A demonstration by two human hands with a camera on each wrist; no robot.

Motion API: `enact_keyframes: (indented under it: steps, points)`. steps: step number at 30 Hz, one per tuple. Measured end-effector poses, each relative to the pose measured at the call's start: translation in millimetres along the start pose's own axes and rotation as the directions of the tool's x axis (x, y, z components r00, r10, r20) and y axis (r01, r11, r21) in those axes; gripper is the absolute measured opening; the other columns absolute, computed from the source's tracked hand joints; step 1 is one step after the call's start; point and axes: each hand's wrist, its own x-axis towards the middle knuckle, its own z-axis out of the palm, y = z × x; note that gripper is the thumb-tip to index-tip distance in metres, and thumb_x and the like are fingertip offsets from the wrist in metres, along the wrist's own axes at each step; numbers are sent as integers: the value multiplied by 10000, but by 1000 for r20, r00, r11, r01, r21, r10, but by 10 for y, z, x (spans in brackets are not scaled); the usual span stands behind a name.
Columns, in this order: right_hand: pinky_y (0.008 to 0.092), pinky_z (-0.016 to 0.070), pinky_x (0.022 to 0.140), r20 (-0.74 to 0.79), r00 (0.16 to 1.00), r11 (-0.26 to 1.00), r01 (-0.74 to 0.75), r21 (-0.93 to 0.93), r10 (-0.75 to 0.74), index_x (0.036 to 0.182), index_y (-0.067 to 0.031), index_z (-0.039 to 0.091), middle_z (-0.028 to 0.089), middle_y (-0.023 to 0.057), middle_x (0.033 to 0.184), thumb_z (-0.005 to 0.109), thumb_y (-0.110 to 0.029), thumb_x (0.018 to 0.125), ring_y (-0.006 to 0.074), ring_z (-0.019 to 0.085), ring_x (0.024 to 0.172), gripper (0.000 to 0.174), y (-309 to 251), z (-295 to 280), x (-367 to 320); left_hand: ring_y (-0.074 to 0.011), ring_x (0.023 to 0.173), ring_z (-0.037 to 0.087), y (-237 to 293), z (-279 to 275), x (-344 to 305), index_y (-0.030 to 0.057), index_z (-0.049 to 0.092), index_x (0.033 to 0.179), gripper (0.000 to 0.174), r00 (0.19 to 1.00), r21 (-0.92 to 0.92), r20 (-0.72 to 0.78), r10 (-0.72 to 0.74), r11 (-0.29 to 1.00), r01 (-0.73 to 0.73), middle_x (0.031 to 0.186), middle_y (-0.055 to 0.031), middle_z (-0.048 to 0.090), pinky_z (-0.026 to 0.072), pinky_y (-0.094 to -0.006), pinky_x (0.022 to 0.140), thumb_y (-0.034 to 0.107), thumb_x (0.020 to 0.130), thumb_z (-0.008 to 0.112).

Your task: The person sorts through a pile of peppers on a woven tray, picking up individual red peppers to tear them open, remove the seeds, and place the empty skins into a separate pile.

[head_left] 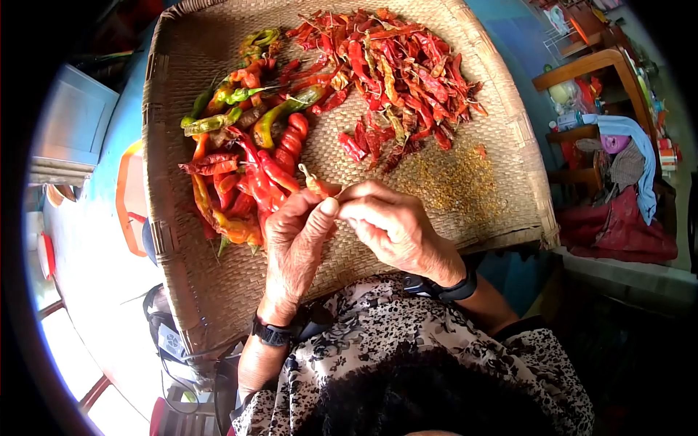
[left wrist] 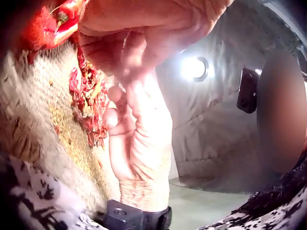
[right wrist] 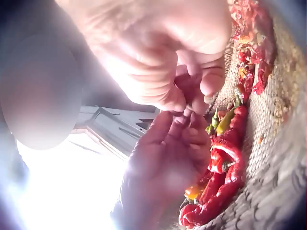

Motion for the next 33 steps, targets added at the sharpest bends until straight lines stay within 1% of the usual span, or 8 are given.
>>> enact_keyframes:
  steps: [6, 10, 12, 16, 20, 22, 25, 33]
  points:
    - [334, 529, 727, 141, 988, 995, -55, -81, 66, 996, -28, 594, 580, 120, 983, 625, -56, 821, 258, 605, 842, 180, 151, -41, 57, -48, 659, 501, 225, -229, -3, 67, 614, 845, 108, 943, 29, -242, 230, 973, -230, 750, 22, 580, 408, -186, 592, 137, 917, 575]
    - [396, 482, 846, 105, 985, 867, -67, -494, 136, 1124, -28, 563, 516, 161, 1170, 597, -53, 825, 316, 553, 1003, 301, 302, -98, 91, -70, 694, 526, 601, -802, 61, 61, 558, 971, 141, 740, 13, -473, 478, 844, -536, 811, -28, 611, 436, -208, 662, 196, 934, 543]
    - [410, 440, 873, 106, 975, 758, -82, -647, 195, 1178, -41, 553, 508, 183, 1171, 587, -70, 827, 340, 512, 1016, 353, 309, -111, 121, -144, 891, 573, 727, -1410, 130, -19, 463, 1176, 294, 621, -3, -576, 532, 758, -653, 1106, -146, 602, 476, -286, 788, 158, 945, 501]
    - [389, 431, 851, 152, 966, 691, -37, -722, 210, 1151, 3, 565, 536, 171, 1130, 550, -41, 798, 334, 502, 967, 355, 330, -80, 146, -263, 1218, 420, 803, -2046, -18, -76, 212, 1388, 539, 733, -552, -552, 397, 485, -679, 1449, -230, 269, 434, -354, 931, 105, 943, 455]
    - [388, 432, 826, 152, 963, 694, -48, -719, 223, 1116, 16, 577, 556, 153, 1078, 538, -10, 768, 325, 508, 929, 351, 332, -64, 177, -182, 962, 540, 699, -1601, 9, -42, 291, 1368, 477, 728, -350, -559, 398, 682, -642, 1327, -162, 433, 468, -270, 831, 162, 962, 437]
    - [394, 431, 801, 167, 958, 717, -54, -695, 234, 1111, 16, 580, 555, 145, 1006, 537, 14, 751, 325, 510, 895, 362, 352, -78, 188, -119, 848, 552, 583, -1386, 48, -36, 367, 1328, 452, 828, -254, -278, 487, 794, -553, 1176, -125, 542, 467, -217, 740, 187, 951, 479]
    - [401, 439, 762, 116, 978, 749, -55, -661, 174, 1005, 12, 588, 536, 158, 934, 523, 46, 754, 331, 514, 877, 261, 381, -62, 162, -82, 758, 559, 608, -590, 40, -40, 493, 1239, 374, 829, -109, -440, 345, 896, -431, 907, -75, 637, 461, -198, 653, 182, 938, 515]
    - [376, 495, 571, 40, 989, 762, -85, -642, 144, 877, 0, 552, 545, 159, 788, 572, 52, 760, 287, 589, 677, 129, 489, -86, 182, -56, 763, 552, 214, -24, 10, -25, 576, 1160, 265, 989, 95, -55, 141, 986, -135, 925, -35, 647, 455, -186, 695, 87, 919, 564]
